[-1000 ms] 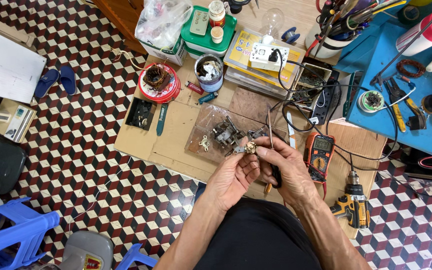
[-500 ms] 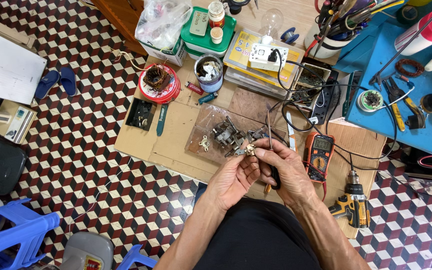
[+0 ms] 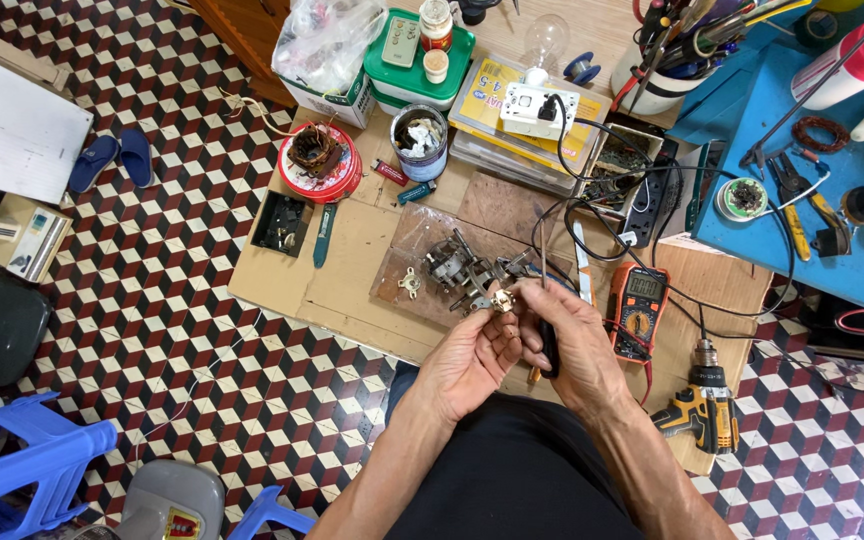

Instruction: The person disassembles a small electric motor, cleans internal components with a cloth, and reassembles the unit. They use a cordless drill to tighten a screw on the motor housing and test the assembly by rotating the shaft.

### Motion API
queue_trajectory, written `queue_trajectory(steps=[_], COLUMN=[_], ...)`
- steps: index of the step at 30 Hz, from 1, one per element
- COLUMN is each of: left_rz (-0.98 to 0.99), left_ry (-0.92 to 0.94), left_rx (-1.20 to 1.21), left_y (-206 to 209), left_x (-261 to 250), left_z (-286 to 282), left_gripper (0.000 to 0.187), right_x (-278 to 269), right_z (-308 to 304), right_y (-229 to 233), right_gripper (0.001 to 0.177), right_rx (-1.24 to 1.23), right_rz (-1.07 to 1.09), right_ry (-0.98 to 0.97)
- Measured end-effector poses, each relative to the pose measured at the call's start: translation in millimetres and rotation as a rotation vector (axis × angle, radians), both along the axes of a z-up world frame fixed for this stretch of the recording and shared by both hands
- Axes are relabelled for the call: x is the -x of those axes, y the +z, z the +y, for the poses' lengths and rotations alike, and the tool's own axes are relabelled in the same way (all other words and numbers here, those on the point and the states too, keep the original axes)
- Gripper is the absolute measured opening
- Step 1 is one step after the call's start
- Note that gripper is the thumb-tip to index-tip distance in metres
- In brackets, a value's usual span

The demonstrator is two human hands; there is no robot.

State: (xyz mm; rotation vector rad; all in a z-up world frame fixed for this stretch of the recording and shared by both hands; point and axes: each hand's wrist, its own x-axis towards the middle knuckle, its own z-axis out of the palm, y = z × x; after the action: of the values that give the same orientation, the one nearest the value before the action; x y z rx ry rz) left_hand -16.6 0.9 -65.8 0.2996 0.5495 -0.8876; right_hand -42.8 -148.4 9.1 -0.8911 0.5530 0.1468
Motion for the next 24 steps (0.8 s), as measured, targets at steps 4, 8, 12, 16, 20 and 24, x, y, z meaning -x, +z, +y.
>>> queue_trajectory(steps=[4,8,12,16,20,24], left_rz=[-0.016,-0.012,-0.022,-0.113,-0.230,-0.212], left_ry=[0.006,0.022,0.018,-0.005,-0.008,0.032], left_rx=[-0.072,-0.110,-0.127,-0.177,-0.255,-0.326], left_y=[-4,-6,-4,5,15,11], left_x=[4,7,7,3,-4,-4], left_z=[-1,-3,-4,-2,1,7], left_gripper=[0.017,0.016,0.014,0.016,0.020,0.022], right_x=[1,2,-2,-1,2,5], right_z=[8,18,20,17,16,14], right_y=[-3,-7,-10,-8,-4,-6], right_gripper=[0.018,0.018,0.021,0.024,0.023,0.034], right_rx=[0.167,0.251,0.320,0.254,0.315,0.412], right_rz=[-0.012,0.021,0.043,0.035,0.054,-0.098], right_ry=[-0.005,-0.069,-0.092,-0.071,0.025,0.201])
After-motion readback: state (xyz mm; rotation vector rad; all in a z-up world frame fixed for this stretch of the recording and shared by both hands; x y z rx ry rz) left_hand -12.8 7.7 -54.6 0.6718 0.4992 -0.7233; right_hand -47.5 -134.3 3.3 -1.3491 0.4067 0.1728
